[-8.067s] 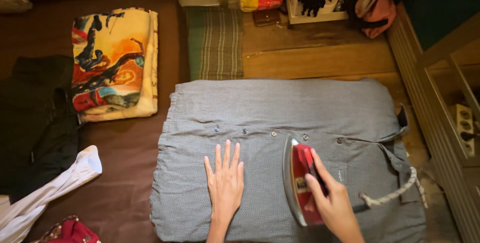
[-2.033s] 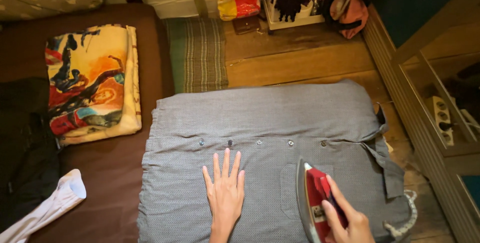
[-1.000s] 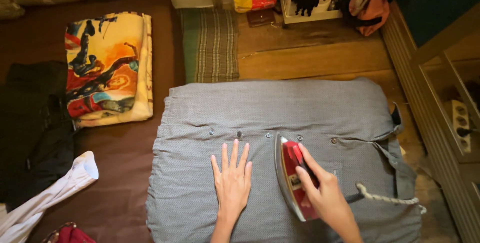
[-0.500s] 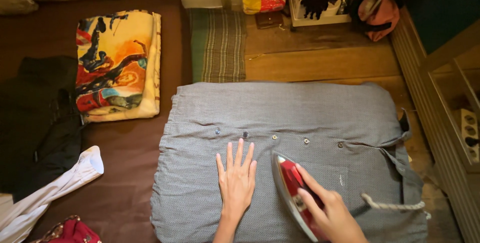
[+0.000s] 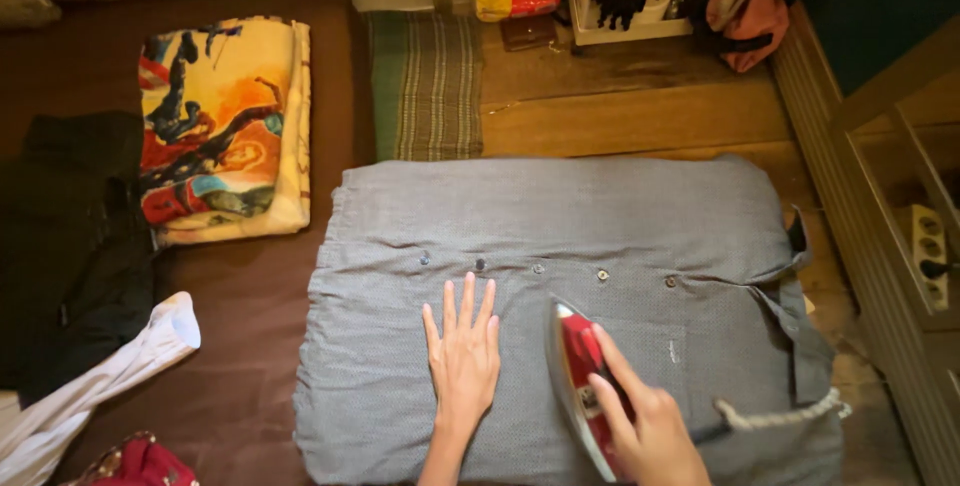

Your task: Ironing a button-down shirt on a mattress.

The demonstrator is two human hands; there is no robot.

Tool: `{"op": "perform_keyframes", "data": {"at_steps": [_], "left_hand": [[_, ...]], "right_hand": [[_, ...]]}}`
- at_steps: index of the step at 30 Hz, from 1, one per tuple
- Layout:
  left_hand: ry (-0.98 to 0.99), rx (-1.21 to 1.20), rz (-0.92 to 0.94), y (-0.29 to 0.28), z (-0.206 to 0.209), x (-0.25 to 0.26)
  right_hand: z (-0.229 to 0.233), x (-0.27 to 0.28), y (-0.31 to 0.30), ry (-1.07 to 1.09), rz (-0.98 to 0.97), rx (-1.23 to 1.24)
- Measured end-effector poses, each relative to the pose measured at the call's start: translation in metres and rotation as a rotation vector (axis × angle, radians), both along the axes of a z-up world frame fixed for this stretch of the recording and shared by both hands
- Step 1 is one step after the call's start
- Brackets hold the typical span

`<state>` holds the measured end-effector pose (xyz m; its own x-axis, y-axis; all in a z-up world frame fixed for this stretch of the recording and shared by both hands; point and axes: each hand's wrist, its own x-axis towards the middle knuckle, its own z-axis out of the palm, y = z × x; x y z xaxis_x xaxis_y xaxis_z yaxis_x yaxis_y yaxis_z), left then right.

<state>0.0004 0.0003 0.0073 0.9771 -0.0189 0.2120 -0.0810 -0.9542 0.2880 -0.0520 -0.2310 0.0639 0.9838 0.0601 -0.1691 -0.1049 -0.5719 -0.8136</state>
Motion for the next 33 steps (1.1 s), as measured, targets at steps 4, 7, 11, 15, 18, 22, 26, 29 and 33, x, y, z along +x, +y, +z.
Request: {"op": "perform_keyframes", "data": {"at_steps": [4,7,11,15,18,22,26,29,33], "left_hand": [[-0.026,0.02,-0.008,0.002,0.0,0.002],[-0.027,0.004,-0.015,0.001,0.001,0.002],[-0.012,-0.007,-0.009,0.0,0.003,0.001],[-0.024,0.022,-0.027,0.001,0.001,0.0],[-0.01,0.022,-0.022,0.002,-0.001,0.0],[-0.014,0.04,-0.029,0.0,-0.001,0.001],[-0.015,0.068,-0.011,-0.001,-0.001,0.003],[-0.014,0.075,-0.007,0.0,-0.002,0.002],[-0.016,0.072,-0.01,0.0,-0.002,0.002]], "right_hand": [[-0.022,-0.006,-0.007,-0.112,-0.09,0.014],[-0.014,0.009,-0.002,-0.161,-0.115,-0.013],[0.007,0.03,0.002,-0.056,-0.12,-0.02],[0.007,0.021,-0.011,-0.154,-0.022,0.076],[-0.011,-0.011,-0.03,-0.108,-0.056,0.052],[-0.035,-0.034,-0.05,-0.064,-0.155,0.004],[-0.006,-0.012,-0.038,-0.185,-0.222,-0.046],[0.013,0.011,-0.031,-0.001,-0.348,-0.046],[0.006,0.019,-0.04,0.093,-0.395,0.015]]}}
